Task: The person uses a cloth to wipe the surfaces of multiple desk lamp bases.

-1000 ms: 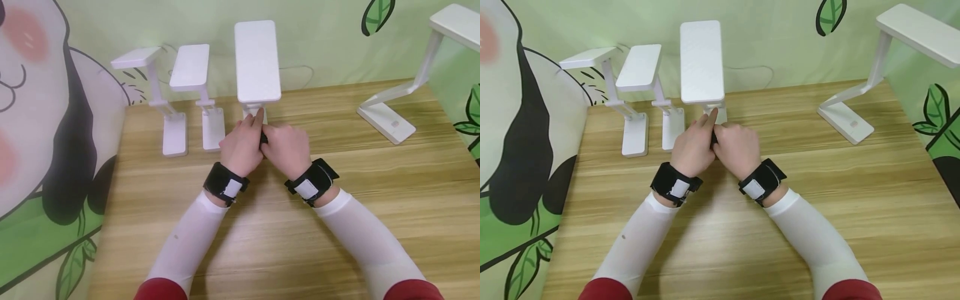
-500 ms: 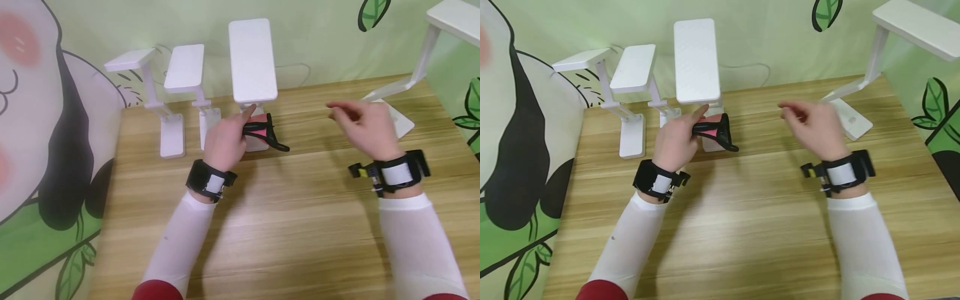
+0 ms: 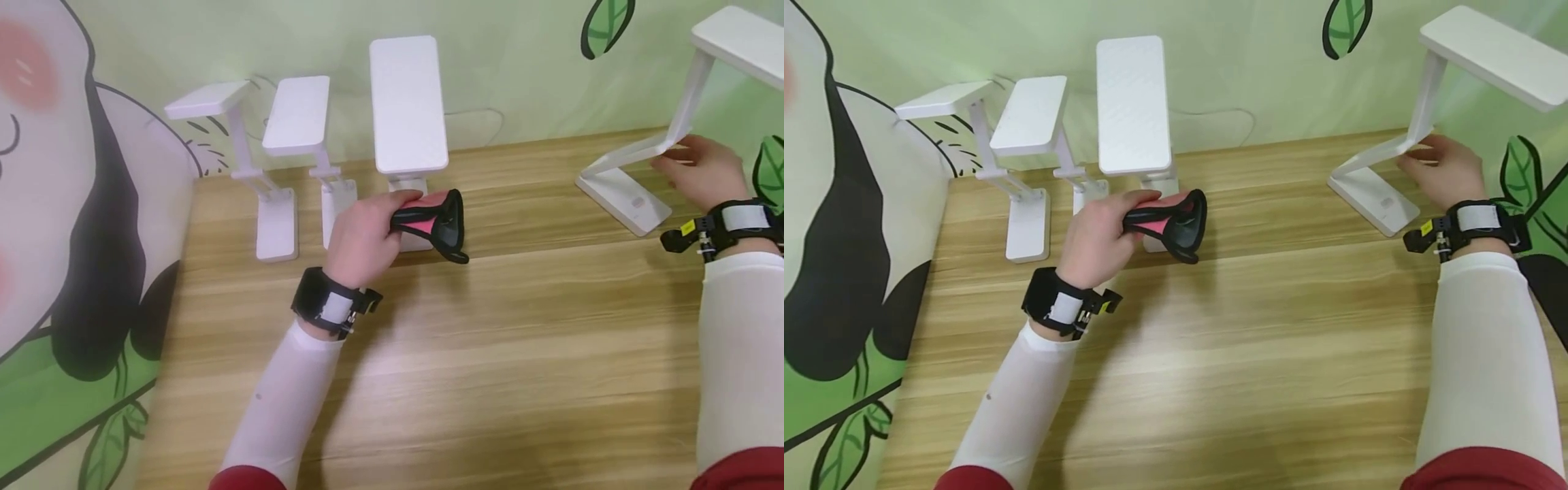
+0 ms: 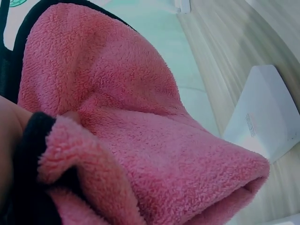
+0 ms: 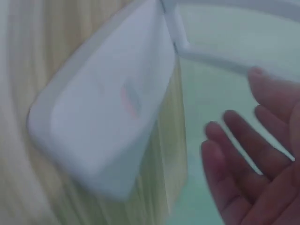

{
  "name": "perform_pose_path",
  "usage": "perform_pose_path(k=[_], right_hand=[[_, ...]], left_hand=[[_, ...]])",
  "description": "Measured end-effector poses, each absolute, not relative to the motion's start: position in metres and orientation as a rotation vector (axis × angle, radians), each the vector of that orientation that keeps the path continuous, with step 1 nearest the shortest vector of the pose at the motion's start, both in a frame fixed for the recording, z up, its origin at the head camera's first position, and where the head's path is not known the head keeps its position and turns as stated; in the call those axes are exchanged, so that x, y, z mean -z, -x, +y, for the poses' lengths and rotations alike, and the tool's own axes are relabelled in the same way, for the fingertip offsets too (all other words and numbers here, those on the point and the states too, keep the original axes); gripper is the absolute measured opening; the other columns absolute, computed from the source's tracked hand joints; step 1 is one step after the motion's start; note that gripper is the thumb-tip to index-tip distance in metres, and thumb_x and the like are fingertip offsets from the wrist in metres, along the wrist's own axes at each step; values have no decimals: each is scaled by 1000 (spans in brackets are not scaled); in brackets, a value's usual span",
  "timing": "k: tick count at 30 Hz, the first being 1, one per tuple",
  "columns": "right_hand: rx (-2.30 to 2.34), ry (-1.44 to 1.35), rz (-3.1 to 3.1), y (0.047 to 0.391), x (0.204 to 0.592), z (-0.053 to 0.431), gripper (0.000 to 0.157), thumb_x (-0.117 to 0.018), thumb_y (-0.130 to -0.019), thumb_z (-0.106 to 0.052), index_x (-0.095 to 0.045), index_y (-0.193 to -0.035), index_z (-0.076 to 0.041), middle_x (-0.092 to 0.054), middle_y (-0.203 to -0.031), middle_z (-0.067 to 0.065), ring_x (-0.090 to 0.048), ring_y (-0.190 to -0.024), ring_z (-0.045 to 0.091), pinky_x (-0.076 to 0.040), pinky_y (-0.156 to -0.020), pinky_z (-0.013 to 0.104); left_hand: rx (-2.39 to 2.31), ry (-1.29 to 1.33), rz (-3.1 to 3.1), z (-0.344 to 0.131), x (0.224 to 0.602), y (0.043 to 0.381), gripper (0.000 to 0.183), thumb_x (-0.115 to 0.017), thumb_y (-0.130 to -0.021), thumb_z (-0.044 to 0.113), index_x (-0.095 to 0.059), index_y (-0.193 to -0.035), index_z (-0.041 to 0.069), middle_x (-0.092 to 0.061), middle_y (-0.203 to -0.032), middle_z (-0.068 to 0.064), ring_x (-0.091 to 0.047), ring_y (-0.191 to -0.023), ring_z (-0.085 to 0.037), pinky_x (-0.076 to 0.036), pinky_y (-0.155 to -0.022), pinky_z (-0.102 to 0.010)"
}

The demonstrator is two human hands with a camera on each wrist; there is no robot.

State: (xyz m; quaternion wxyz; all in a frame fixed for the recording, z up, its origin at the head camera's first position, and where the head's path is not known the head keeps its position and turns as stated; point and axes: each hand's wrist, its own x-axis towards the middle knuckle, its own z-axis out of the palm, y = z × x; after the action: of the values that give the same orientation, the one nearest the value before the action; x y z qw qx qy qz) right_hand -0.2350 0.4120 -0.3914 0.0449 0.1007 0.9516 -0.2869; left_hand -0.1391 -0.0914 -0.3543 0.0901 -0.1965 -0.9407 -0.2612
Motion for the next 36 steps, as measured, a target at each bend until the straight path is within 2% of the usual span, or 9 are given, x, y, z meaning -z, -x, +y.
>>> perform_pose_path(k=[4,6,13,17,20,24,29,32,36], right_hand=[[1213,-387,2873,245,395,403,54,-60,-97,-34,-46,-148,-21,-56,-138,5,-58,-106,7,-43,-61,4],[1399,-418,2818,247,396,401,51,-63,-97,-30,-49,-146,-24,-58,-132,-5,-58,-101,2,-45,-62,4],[1601,-456,2775,255,401,398,34,-67,-95,-30,-67,-127,-18,-65,-107,-11,-59,-89,4,-46,-61,6],[1627,-525,2814,256,405,389,24,-63,-98,-23,-71,-120,-19,-67,-100,-11,-61,-82,2,-45,-59,7],[1565,-518,2881,251,407,376,23,-59,-99,-17,-72,-118,-20,-66,-97,-14,-61,-82,1,-44,-64,11],[1395,-420,3046,241,412,355,26,-67,-96,-29,-73,-117,-15,-66,-88,-19,-59,-80,-1,-40,-70,17],[1164,-316,3188,231,414,321,47,-68,-90,-48,-72,-119,-12,-74,-97,-3,-58,-78,3,-39,-62,20],[1142,-254,3228,229,415,299,45,-68,-90,-48,-72,-118,-13,-74,-105,8,-59,-76,4,-39,-57,19],[1193,-166,3244,228,415,272,42,-69,-90,-46,-73,-116,-13,-74,-105,9,-61,-76,4,-39,-57,16]], left_hand=[[764,608,-2806,-94,354,137,53,-62,-80,-6,-67,-126,19,-71,-109,-1,-58,-77,-12,-49,-62,-31],[753,620,-2803,-94,354,136,53,-62,-79,-7,-67,-125,18,-71,-109,-1,-58,-78,-11,-49,-63,-31],[766,626,-2791,-97,357,136,56,-62,-76,-9,-67,-124,19,-71,-113,0,-61,-87,-13,-51,-69,-33],[772,635,-2774,-97,358,137,56,-62,-75,-9,-68,-123,19,-71,-112,1,-61,-86,-12,-51,-68,-33],[773,632,-2775,-96,357,137,56,-61,-75,-9,-68,-122,20,-71,-110,1,-61,-84,-12,-50,-65,-33],[769,619,-2787,-95,355,138,55,-62,-76,-9,-69,-121,21,-71,-108,2,-60,-82,-11,-50,-64,-33],[777,650,-2772,-92,356,138,53,-63,-76,-9,-69,-120,20,-72,-108,2,-61,-83,-11,-51,-67,-33],[776,685,-2761,-89,357,138,53,-64,-75,-9,-70,-119,20,-72,-108,2,-62,-85,-12,-51,-68,-33],[765,700,-2783,-85,358,138,53,-66,-75,-8,-69,-120,20,-72,-108,1,-62,-85,-12,-52,-68,-34]])
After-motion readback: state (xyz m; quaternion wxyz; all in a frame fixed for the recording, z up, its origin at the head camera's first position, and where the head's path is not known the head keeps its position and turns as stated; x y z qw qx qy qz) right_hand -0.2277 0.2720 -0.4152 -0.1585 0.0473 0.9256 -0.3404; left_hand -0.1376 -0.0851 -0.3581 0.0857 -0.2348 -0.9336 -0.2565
